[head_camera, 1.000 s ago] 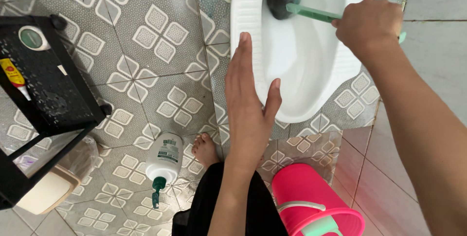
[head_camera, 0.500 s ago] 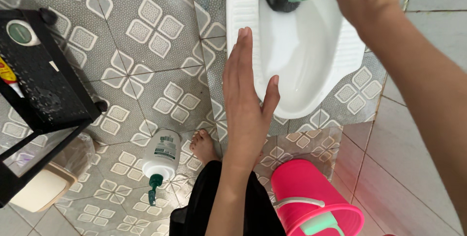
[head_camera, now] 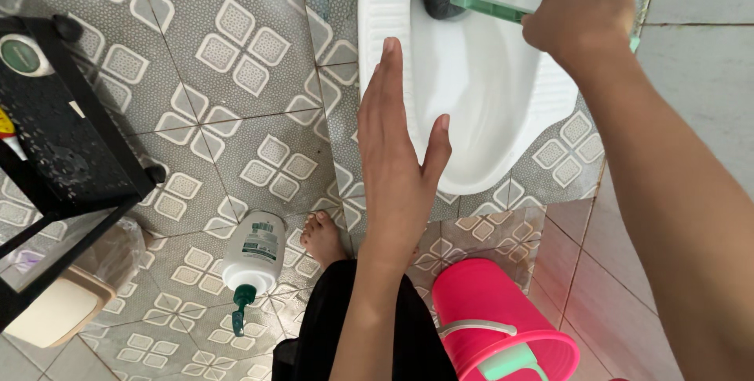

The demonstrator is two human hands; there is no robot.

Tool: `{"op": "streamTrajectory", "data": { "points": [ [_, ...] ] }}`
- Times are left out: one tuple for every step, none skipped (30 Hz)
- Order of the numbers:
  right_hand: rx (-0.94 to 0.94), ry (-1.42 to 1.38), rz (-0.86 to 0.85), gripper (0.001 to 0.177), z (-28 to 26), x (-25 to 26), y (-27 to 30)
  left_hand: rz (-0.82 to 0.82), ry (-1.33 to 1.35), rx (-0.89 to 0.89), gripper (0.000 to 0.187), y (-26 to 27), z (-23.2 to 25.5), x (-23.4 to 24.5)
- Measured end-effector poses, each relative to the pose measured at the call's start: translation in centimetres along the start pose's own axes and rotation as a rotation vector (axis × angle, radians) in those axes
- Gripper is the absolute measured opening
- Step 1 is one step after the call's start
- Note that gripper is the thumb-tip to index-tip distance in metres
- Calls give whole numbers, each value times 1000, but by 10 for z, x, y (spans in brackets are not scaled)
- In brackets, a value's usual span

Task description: The person scrubs the inside of a white squat toilet using a green toilet brush. They repeatedly scrub the bowl and the drain area with both hands, focusing on different sections of the toilet.

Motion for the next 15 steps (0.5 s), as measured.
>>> {"op": "streamTrajectory", "data": {
  "points": [
    [11, 30, 4, 42, -2, -2, 1, -2, 1, 0, 71, 0, 0, 0],
    [23, 60, 9, 44, -5, -2, 3, -2, 1, 0, 71, 0, 1, 0],
    [36, 89, 14, 46, -7, -2, 4, -1, 2, 6, 71, -1, 1, 0],
    [54, 176, 84, 37, -12, 4, 6, -4, 5, 12, 72, -1, 1, -1],
    [73, 262, 154, 29, -22, 9, 9, -7, 8, 18, 72, 0, 0, -2],
    [91, 347, 227, 22, -29, 16, 11, -10, 1, 8, 72, 0, 1, -3],
    [117, 367, 213, 19, -34, 15, 13, -12, -6, -2, 71, -1, 1, -4],
    [143, 388, 196, 16, -42, 13, 17, -17, -12, -10, 71, 0, 2, -5],
    [169, 409, 179, 15, -46, 12, 20, -22, -25, -14, 71, 1, 1, -6],
    [168, 320, 149, 19, -41, 12, 21, -29, -37, -21, 72, 0, -1, -8],
    [166, 231, 118, 23, -36, 11, 21, -35, -49, -27, 73, 0, -2, -10],
    [165, 140, 90, 29, -32, 11, 21, -47, -62, -35, 73, -2, -3, -12],
    [231, 127, 62, 29, -32, 10, 21, -58, -75, -43, 73, -4, -3, -15],
    [295, 112, 36, 30, -27, 12, 20, -70, -89, -55, 73, -7, -3, -17],
    [358, 96, 9, 31, -27, 13, 23, -80, -100, -65, 73, -10, -3, -19]
  ]
}}
Point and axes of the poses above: each hand's wrist, its own y-axis away from the middle knuckle, its own x-axis out of the back of the hand, z = x × y, the point moved 10 cm from there along -y, towards the middle knuckle, and after that the axes turned 12 degrees about y, right-handed, at the moved point
